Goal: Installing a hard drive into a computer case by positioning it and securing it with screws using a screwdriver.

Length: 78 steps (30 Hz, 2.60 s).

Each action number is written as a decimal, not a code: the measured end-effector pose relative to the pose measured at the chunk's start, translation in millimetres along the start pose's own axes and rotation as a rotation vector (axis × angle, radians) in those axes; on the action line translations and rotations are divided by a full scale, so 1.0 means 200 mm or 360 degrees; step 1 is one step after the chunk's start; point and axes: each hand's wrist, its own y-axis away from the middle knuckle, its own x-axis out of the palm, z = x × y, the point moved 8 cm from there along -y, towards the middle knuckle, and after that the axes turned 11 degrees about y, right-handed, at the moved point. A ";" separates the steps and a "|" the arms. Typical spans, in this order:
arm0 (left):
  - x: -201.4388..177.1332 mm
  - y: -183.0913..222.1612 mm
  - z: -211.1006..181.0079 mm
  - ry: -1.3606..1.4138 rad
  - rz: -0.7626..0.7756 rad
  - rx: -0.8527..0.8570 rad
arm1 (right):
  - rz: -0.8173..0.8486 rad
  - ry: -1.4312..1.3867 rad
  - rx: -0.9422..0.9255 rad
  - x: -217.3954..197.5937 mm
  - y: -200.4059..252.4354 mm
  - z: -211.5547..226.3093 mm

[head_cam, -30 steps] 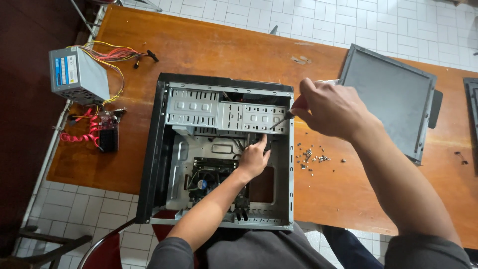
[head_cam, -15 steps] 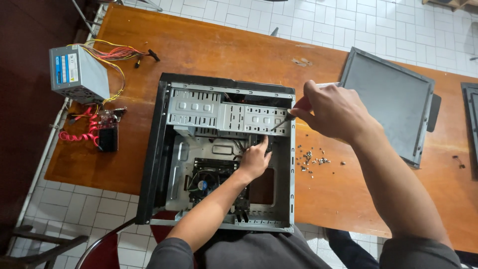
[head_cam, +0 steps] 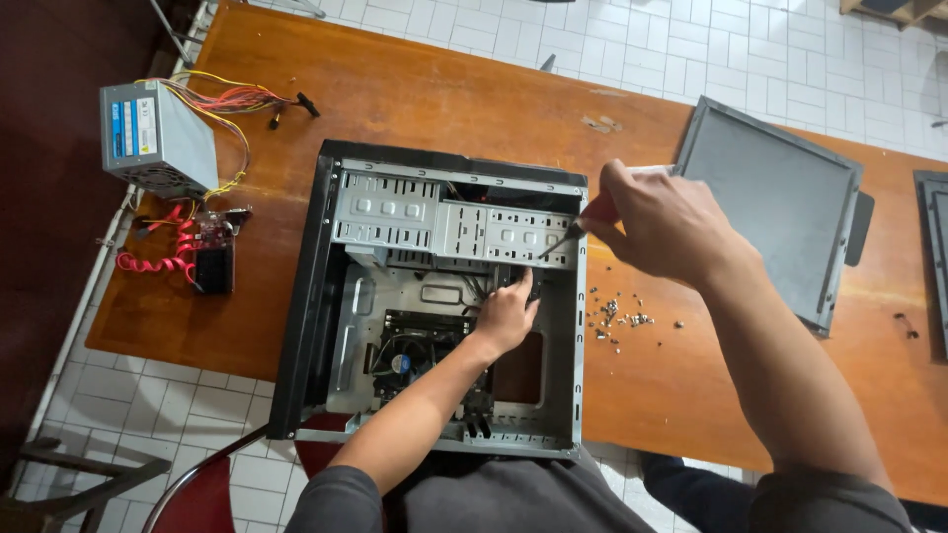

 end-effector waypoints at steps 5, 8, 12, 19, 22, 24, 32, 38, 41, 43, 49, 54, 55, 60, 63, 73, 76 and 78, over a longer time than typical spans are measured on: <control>0.00 0.01 -0.01 0.0021 -0.0010 0.0012 | -0.0077 0.0078 0.0050 -0.01 0.01 0.00; 0.00 0.02 -0.01 0.0022 -0.0011 0.0025 | -0.0027 -0.0131 -0.0023 0.01 0.01 0.01; -0.02 0.02 -0.02 0.0041 -0.0026 0.0036 | -0.0063 0.0095 0.0036 -0.03 0.01 0.02; 0.00 0.01 -0.01 0.0054 -0.0020 0.0027 | -0.0030 0.0081 0.0035 0.01 -0.01 0.00; 0.01 0.00 0.01 0.0077 -0.0017 0.0010 | 0.0006 0.0085 0.0053 0.02 -0.01 -0.04; 0.00 0.02 0.00 0.0081 -0.0012 0.0011 | 0.0030 0.0005 0.0018 0.01 0.00 -0.02; 0.01 0.01 0.02 0.0111 -0.0015 -0.0007 | 0.0009 0.0037 -0.0094 0.04 -0.06 -0.04; 0.05 0.01 0.05 0.0145 0.0012 -0.0024 | -0.0392 -0.1084 -0.0828 0.01 -0.16 0.13; 0.05 0.01 0.05 0.0197 0.0020 -0.0014 | -0.0393 -0.1709 -0.0978 0.09 -0.20 0.13; 0.03 -0.01 0.03 0.0150 -0.0025 0.0029 | -0.0486 -0.2218 -0.0867 0.19 -0.27 0.05; 0.04 0.01 0.04 0.0161 0.0001 0.0015 | -0.0960 -0.2352 -0.0724 0.25 -0.26 -0.03; 0.02 0.01 0.02 0.0147 0.0018 0.0016 | -0.1214 -0.2316 -0.0501 0.28 -0.23 -0.04; 0.03 0.02 0.03 0.0152 0.0021 0.0012 | -0.1231 -0.2302 -0.0354 0.30 -0.23 -0.06; 0.04 0.01 0.05 0.0176 0.0018 0.0026 | -0.1048 -0.1958 -0.0769 0.21 -0.17 -0.02; 0.04 0.00 0.06 0.0191 0.0008 0.0028 | -0.0721 -0.2065 -0.1006 0.16 -0.19 -0.01; 0.03 0.00 0.02 0.0148 0.0008 0.0014 | -0.0179 -0.2257 -0.1864 0.09 -0.30 0.20; 0.02 0.01 0.02 0.0175 0.0008 0.0018 | 0.0005 -0.2467 -0.1879 0.14 -0.30 0.20; 0.04 0.00 0.04 0.0181 0.0005 0.0008 | -0.0102 -0.2563 -0.1799 0.17 -0.34 0.18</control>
